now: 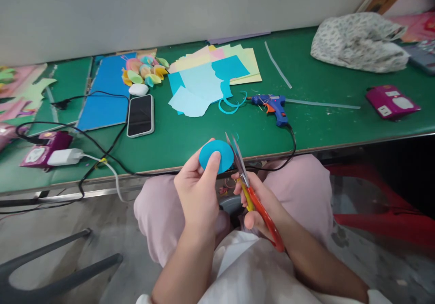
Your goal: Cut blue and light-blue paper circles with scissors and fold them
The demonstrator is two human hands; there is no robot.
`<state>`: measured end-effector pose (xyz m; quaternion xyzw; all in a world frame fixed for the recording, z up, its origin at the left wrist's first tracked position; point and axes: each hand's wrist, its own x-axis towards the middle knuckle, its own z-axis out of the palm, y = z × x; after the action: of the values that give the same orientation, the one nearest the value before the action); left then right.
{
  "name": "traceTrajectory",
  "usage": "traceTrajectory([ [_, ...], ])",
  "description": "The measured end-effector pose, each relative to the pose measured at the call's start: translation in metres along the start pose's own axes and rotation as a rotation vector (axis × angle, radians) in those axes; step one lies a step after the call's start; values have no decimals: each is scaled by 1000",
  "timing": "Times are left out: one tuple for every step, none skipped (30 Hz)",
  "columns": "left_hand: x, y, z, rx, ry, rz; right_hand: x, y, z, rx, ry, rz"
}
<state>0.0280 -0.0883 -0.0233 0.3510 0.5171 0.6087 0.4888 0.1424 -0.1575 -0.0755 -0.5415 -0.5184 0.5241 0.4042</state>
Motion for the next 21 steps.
traceTrajectory([
  [-1,0,1,-9,6,0,0,1,1,35,0,-5],
  [-1,-1,2,-12,10,-2,0,1,1,68,1,-7],
  [-2,-1,3,-9,15,-6,-1,2,1,93,2,-4],
  [-3,-2,4,2,19,-9,-1,2,2,108,3,3],
  [-4,-2,4,16,22,-9,-2,2,2,122,2,11],
  [-4,-2,4,28,26,-6,-2,1,3,137,4,17],
  [-5,-2,4,35,32,0,-3,0,3,150,3,23],
  [-6,-2,5,38,38,3,-3,-1,4,161,2,27],
  [-7,-2,5,38,46,5,-3,-3,5,171,5,31],
  [-7,-2,6,34,56,6,-3,-4,5,181,10,34],
  [-8,-1,7,28,67,5,-2,-6,6,191,19,34],
  [-9,-1,8,21,74,2,-2,-8,7,201,27,35],
  [-10,0,9,16,78,-3,-2,-9,8,211,36,34],
  [-10,0,10,11,80,-8,-1,-10,9,220,42,31],
  [-11,0,10,5,80,-13,-1,-11,10,229,46,28],
  [-11,0,11,-2,80,-18,-2,-11,10,234,45,28],
  [-11,0,12,-11,80,-21,-2,-11,11,234,40,29],
  [-11,0,12,-20,78,-22,-3,-11,11,228,36,30],
  [-11,-1,12,-30,74,-23,-3,-11,11,215,33,32],
  [-12,-2,12,-40,69,-23,-3,-11,10,190,26,35],
  [-12,-2,12,-48,60,-25,-4,-11,10,161,22,34],
])
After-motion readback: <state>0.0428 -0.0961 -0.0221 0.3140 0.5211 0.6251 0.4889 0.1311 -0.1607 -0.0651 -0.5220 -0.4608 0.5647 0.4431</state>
